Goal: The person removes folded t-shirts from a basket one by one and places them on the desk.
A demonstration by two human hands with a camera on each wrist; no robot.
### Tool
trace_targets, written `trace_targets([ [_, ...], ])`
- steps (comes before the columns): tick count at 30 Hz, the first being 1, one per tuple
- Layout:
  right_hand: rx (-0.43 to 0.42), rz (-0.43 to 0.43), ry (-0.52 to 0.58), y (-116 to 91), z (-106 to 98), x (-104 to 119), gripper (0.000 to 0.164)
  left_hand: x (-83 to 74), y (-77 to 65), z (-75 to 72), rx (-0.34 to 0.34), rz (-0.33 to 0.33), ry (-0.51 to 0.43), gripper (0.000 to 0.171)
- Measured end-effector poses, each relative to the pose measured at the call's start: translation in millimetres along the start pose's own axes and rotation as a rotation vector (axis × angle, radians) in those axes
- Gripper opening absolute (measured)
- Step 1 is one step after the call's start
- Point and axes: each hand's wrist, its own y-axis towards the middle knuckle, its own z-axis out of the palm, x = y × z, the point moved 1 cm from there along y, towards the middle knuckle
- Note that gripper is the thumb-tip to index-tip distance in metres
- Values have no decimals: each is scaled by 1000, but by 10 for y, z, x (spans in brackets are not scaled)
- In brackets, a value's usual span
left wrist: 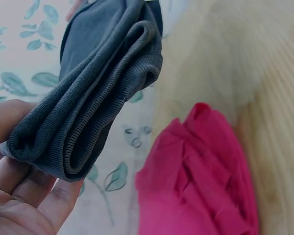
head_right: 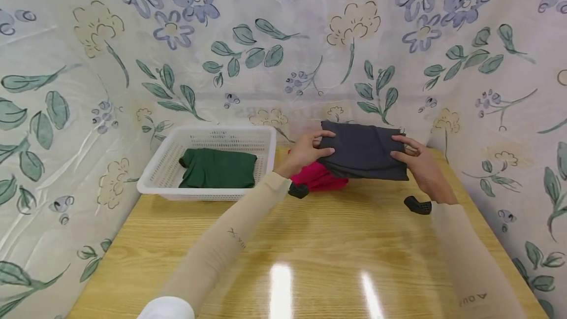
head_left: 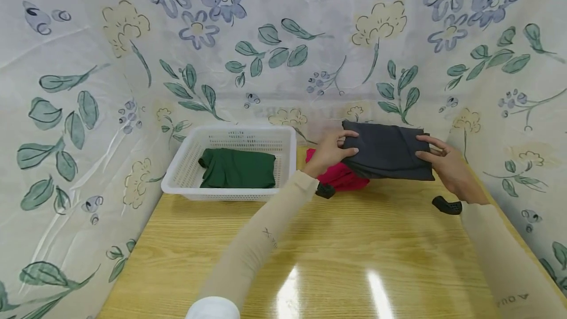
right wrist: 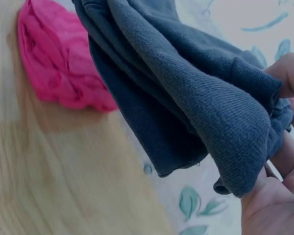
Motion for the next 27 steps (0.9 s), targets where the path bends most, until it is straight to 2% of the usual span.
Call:
trace_targets([
  [6,20,-78,129,-50,-175,-135,54,97,28,252,23,19,-11,41],
  [12,-13,-55,181,-51,-303,-257,54,245,76,457,19,-17,21,45],
  [21,-104,7,171,-60,-451,-436,49,344,118,738,33,-70,68,49],
  [27,-146,74,104,-40,-534,-561,46,391,118,842,60,-107,33,51],
])
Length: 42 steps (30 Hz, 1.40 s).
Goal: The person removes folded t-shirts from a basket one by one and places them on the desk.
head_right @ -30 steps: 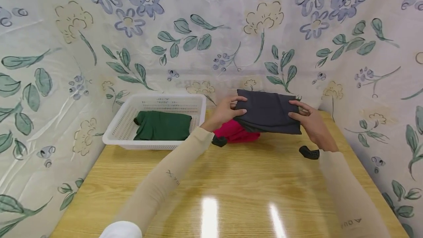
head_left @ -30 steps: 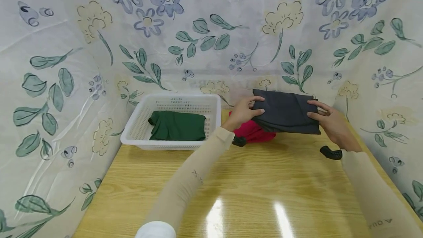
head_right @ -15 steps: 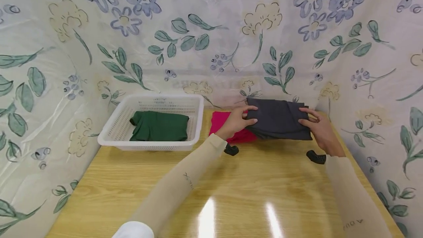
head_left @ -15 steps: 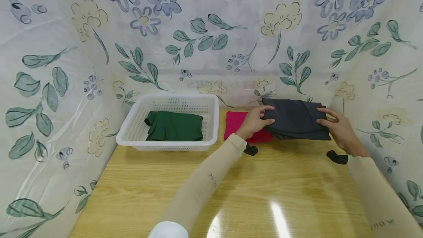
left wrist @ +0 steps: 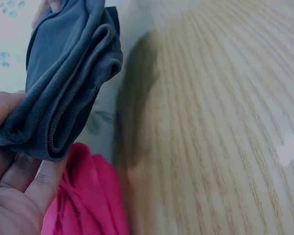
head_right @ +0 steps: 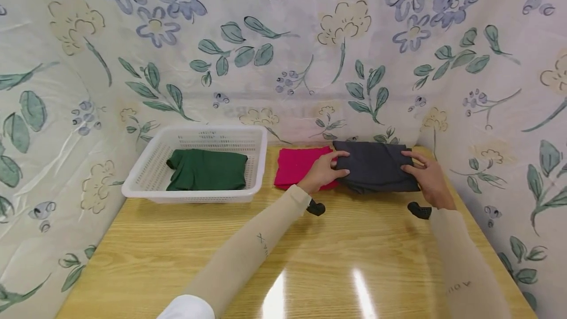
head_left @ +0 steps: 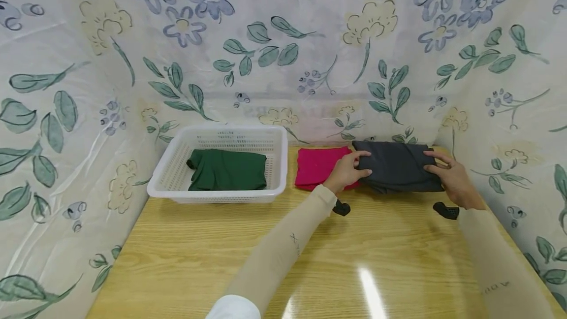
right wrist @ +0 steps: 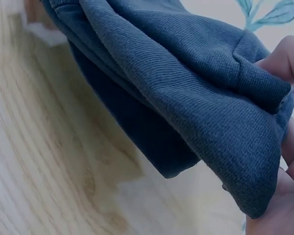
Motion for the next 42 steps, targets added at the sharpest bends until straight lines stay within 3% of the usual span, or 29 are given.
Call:
trace_targets([
  [7,15,17,-84,91,10,-114,49,115,29,3,16,-26,-5,51],
  [10,4,31,-162,103,2,-133,48,151,48,4,60,-38,-3,54],
  [14,-16,48,-277,115,-26,-152,52,146,67,10,120,-32,29,54],
  [19,-28,74,-345,131,-51,-187,56,121,71,40,139,-35,68,50],
  [26,-33,92,-375,193,-55,-246,60,129,55,84,127,-76,137,52],
  [30,-61,94,-410,197,-46,-289,60,112,45,115,114,-59,206,50],
  [36,-92,83,-435,177,-60,-309,64,83,37,144,46,-25,245,27],
  [42,-128,42,-555,174,-13,-242,59,50,31,163,-30,-5,255,12],
])
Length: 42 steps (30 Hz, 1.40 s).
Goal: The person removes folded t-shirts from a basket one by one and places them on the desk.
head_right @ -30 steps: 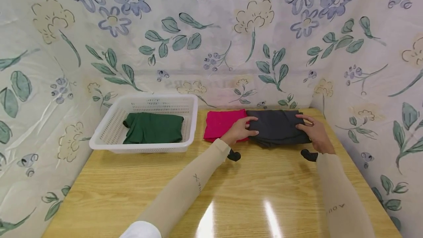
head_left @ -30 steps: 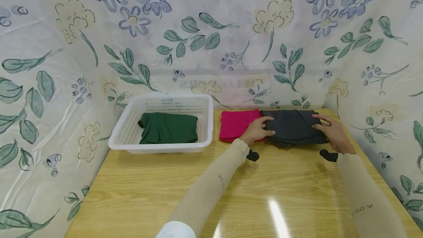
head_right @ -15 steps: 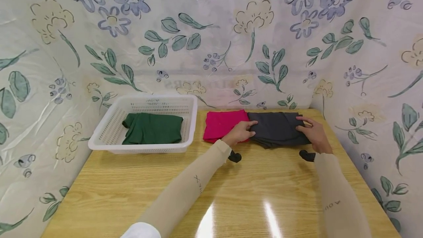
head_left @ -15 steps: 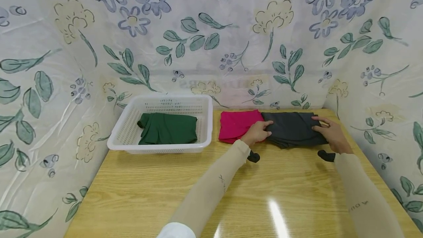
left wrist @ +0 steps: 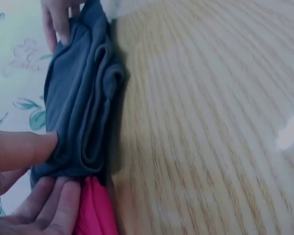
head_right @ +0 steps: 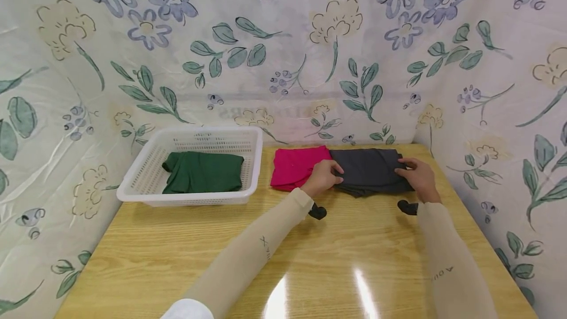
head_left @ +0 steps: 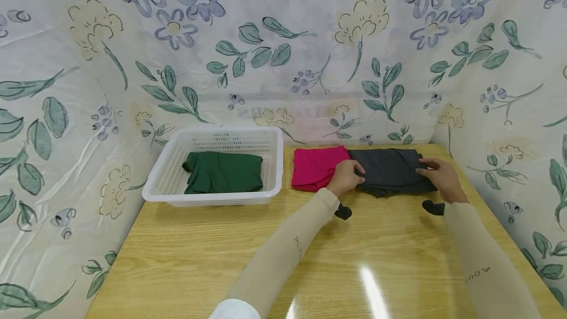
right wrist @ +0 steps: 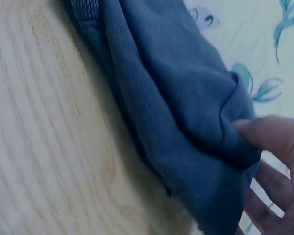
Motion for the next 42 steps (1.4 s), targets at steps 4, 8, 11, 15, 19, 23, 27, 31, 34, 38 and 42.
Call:
trace_targets([
  [4,-57,-29,-70,-9,56,103,51,-4,-24,-57,-9,17,-22,10],
  [8,-109,-44,-92,-10,101,248,50,-10,-35,-149,7,43,-40,9],
  [11,-128,-58,-49,-21,140,382,51,-20,-32,-237,42,97,-48,11],
  [15,-125,-116,-21,-45,201,560,50,-45,-25,-383,80,168,-48,15],
  [19,-115,-169,-31,-61,268,696,51,-79,-38,-542,98,200,-46,20],
  [23,-80,-204,2,-88,346,812,50,-118,-70,-714,104,230,-25,21],
  [27,-20,-236,42,-123,447,932,51,-163,-156,-916,107,257,-32,16],
  [31,18,-240,49,-132,567,1062,51,-181,-248,-1119,113,273,-65,14],
  [34,43,-250,50,-131,657,1151,52,-198,-314,-1263,107,279,-61,15],
  [38,94,-284,83,-140,787,1276,52,-205,-384,-1472,85,295,-11,16],
  [42,136,-294,102,-173,918,1384,52,-153,-439,-1670,82,288,8,18],
])
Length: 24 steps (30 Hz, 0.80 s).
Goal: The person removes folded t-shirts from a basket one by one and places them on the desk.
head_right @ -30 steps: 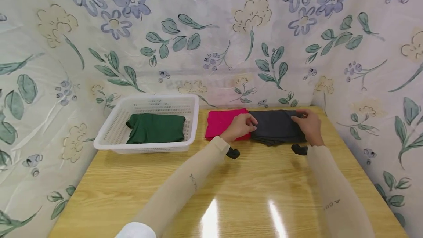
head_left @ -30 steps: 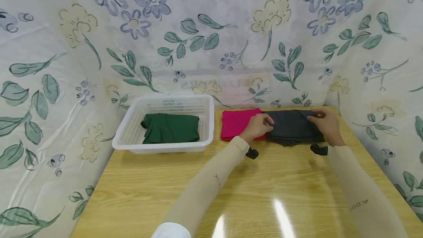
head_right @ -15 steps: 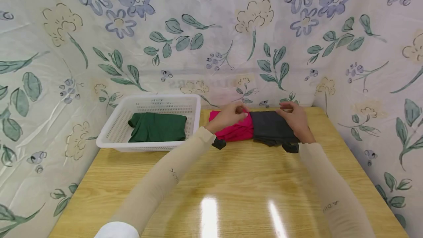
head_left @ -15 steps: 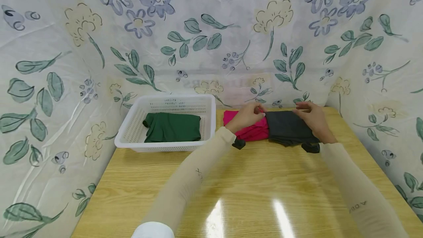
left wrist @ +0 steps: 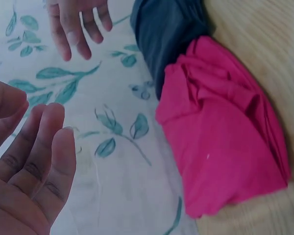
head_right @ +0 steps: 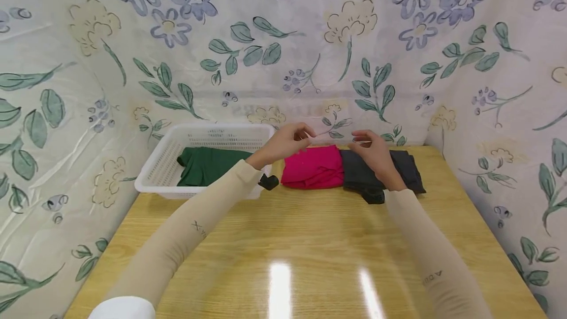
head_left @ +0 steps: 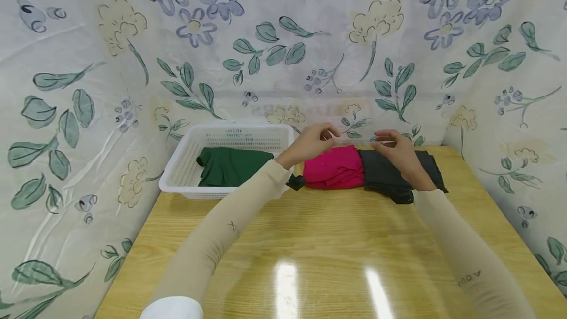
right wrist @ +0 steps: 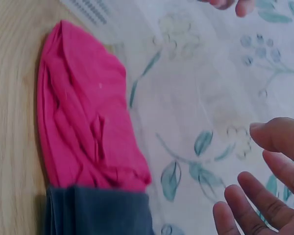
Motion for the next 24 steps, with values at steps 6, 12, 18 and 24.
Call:
trace_targets([
  [6,45,-12,28,19,181,116,51,126,-156,-228,-15,-8,36,16],
  [12,70,-46,20,52,375,255,49,336,-325,-450,-44,-35,85,16],
  [18,118,-61,22,89,551,403,49,485,-475,-670,-90,-91,115,20],
  [24,164,-101,45,98,736,524,45,627,-631,-853,-123,-155,98,21],
])
